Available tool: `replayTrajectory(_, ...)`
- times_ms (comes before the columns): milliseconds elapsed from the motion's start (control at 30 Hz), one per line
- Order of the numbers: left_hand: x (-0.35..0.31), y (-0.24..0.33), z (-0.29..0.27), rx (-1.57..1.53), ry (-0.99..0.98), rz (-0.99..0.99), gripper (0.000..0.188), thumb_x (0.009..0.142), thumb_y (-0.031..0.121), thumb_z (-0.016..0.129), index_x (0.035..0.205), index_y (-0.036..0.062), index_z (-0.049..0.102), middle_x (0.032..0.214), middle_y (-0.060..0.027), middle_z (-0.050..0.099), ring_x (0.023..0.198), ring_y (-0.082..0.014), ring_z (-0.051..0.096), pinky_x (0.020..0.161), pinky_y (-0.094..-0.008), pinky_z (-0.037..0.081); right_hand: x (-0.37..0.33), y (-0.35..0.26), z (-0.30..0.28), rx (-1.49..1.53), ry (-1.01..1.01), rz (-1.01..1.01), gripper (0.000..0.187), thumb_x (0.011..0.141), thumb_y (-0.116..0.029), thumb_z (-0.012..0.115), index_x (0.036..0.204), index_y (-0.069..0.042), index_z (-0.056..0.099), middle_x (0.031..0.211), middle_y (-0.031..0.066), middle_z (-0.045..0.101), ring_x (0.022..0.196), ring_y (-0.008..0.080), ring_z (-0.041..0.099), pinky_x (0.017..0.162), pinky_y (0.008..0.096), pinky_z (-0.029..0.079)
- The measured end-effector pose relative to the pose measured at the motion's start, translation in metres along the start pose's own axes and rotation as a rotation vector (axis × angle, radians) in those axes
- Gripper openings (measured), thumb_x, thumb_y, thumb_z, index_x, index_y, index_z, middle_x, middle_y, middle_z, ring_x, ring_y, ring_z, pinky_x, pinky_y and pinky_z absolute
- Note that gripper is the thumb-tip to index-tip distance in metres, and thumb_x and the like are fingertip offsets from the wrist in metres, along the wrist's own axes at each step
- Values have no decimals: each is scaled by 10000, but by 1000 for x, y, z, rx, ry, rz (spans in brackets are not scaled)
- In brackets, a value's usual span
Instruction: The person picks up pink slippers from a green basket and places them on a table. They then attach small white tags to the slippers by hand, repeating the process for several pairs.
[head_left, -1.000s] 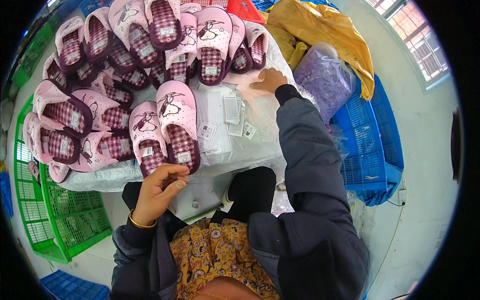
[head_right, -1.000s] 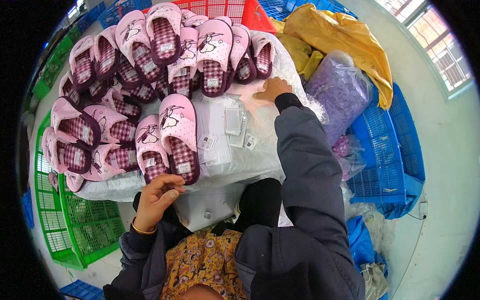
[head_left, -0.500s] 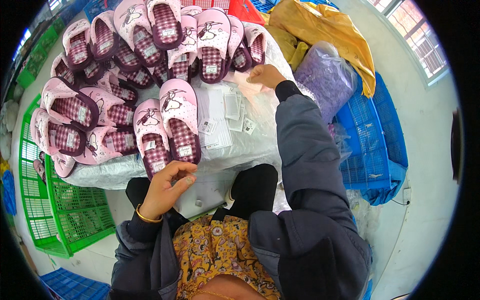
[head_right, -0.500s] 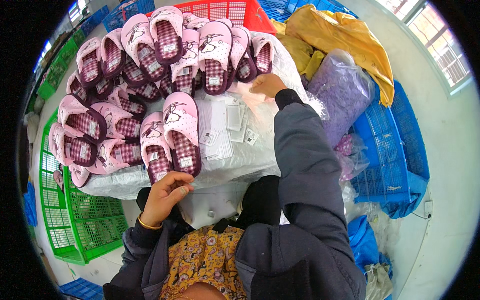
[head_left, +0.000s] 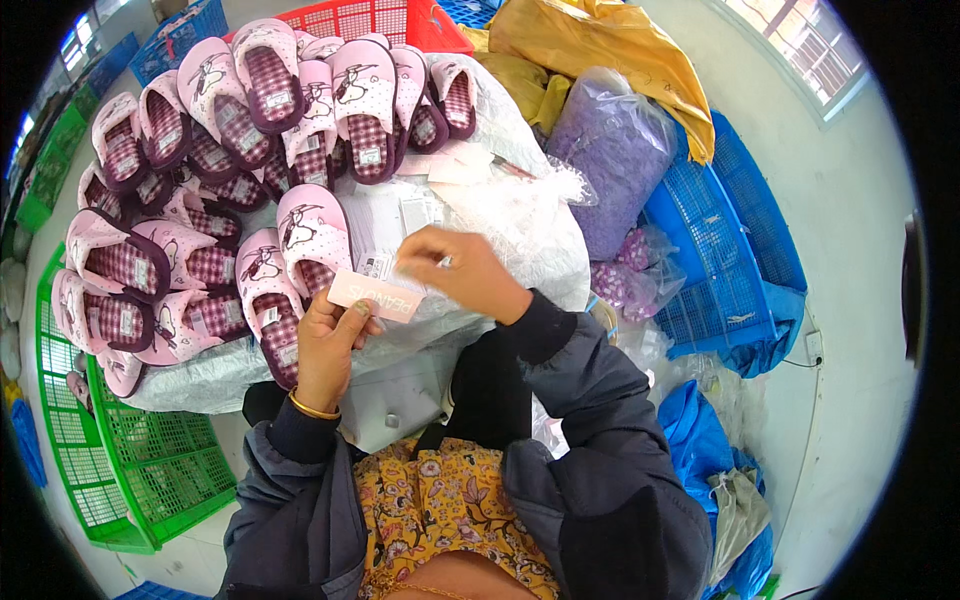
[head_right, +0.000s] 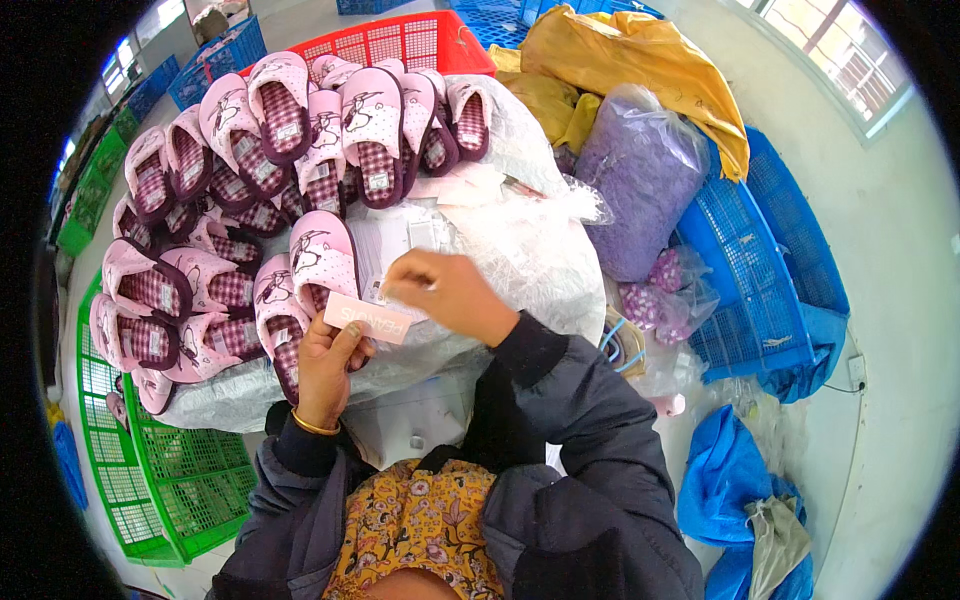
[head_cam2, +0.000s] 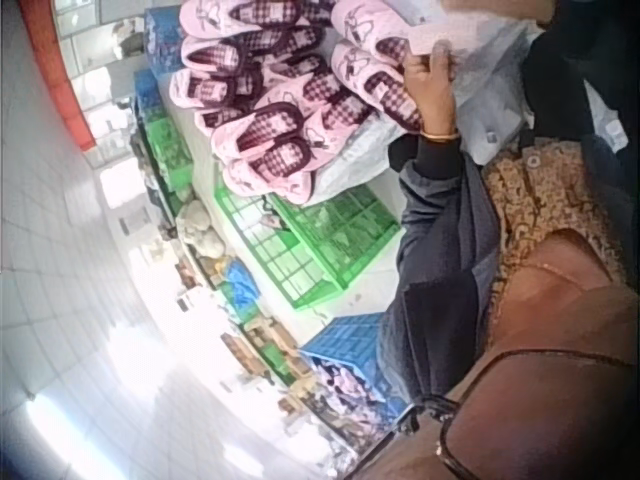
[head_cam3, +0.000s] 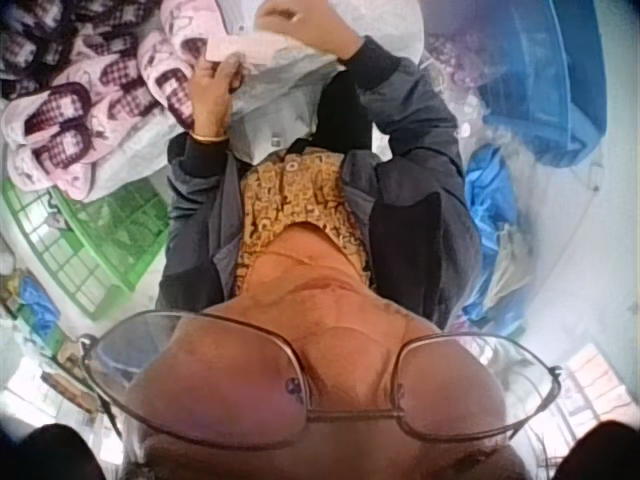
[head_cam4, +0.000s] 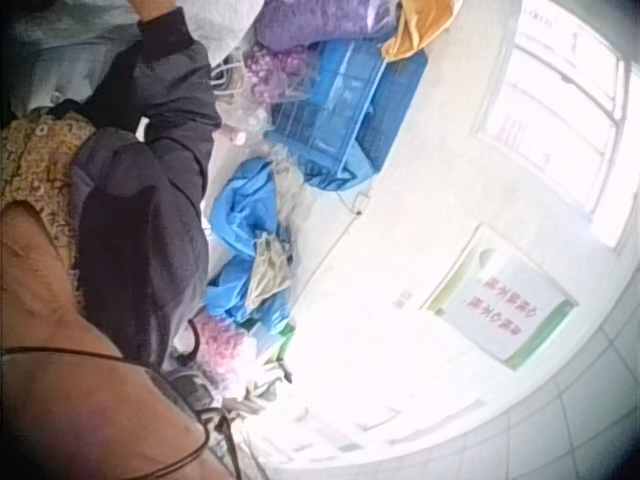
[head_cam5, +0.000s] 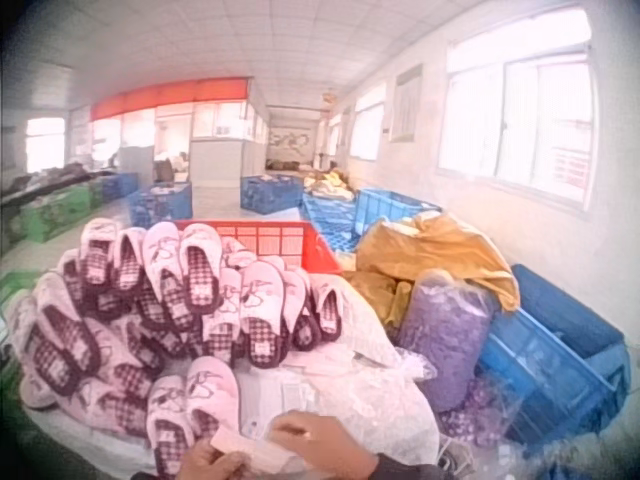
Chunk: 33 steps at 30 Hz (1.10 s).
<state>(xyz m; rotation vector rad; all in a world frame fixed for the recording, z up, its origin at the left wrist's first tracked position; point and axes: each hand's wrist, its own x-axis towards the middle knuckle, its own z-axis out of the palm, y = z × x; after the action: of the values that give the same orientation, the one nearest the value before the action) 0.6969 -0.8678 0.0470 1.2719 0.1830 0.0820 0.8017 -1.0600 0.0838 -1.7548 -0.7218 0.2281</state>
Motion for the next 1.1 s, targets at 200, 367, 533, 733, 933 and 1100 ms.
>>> replayTrajectory(200,-5,-6,0,29,-30,-56,142,930,154,652,1011,37,641,832,-12,660,651,-57,581,562,-196,385,-31,60,-72,-766,574,-256,217,761,-128,756,957,-85,673,983,67,658,938,297,579,823,394,463)
replayTrajectory(367,22,-3,25,-21,-15,-34,133,923,165,663,950,38,635,792,-10,635,628,-66,552,567,-208,375,-56,67,-57,-990,388,-270,275,720,-180,772,979,-135,690,1078,26,618,1001,252,548,856,386,428)
replayTrajectory(533,85,-8,71,-34,-125,79,159,934,167,645,989,21,617,855,-27,639,770,-103,596,684,-234,432,-45,85,-48,-1135,351,-311,167,732,-192,706,887,-149,662,977,-1,605,925,214,540,822,369,409)
replayTrajectory(733,143,-21,122,-241,-330,-71,104,959,128,604,996,34,580,948,-78,645,898,-192,651,846,-329,539,-45,102,-45,-1152,363,-339,115,776,-183,681,870,-134,638,943,-7,610,882,201,550,815,361,409)
replayTrajectory(933,177,-27,120,-247,-397,-209,97,973,109,572,1018,23,560,968,-120,646,945,-236,658,896,-363,554,-36,77,-14,-963,431,-437,185,770,-157,676,955,-163,671,874,-6,596,861,197,553,801,363,405)
replayTrajectory(1100,190,-6,107,-186,-374,-173,103,975,116,571,1003,16,566,972,-131,647,954,-261,661,896,-377,557,-9,88,-8,-1131,299,-284,180,785,-127,598,946,-155,673,798,15,580,835,209,554,754,366,390)
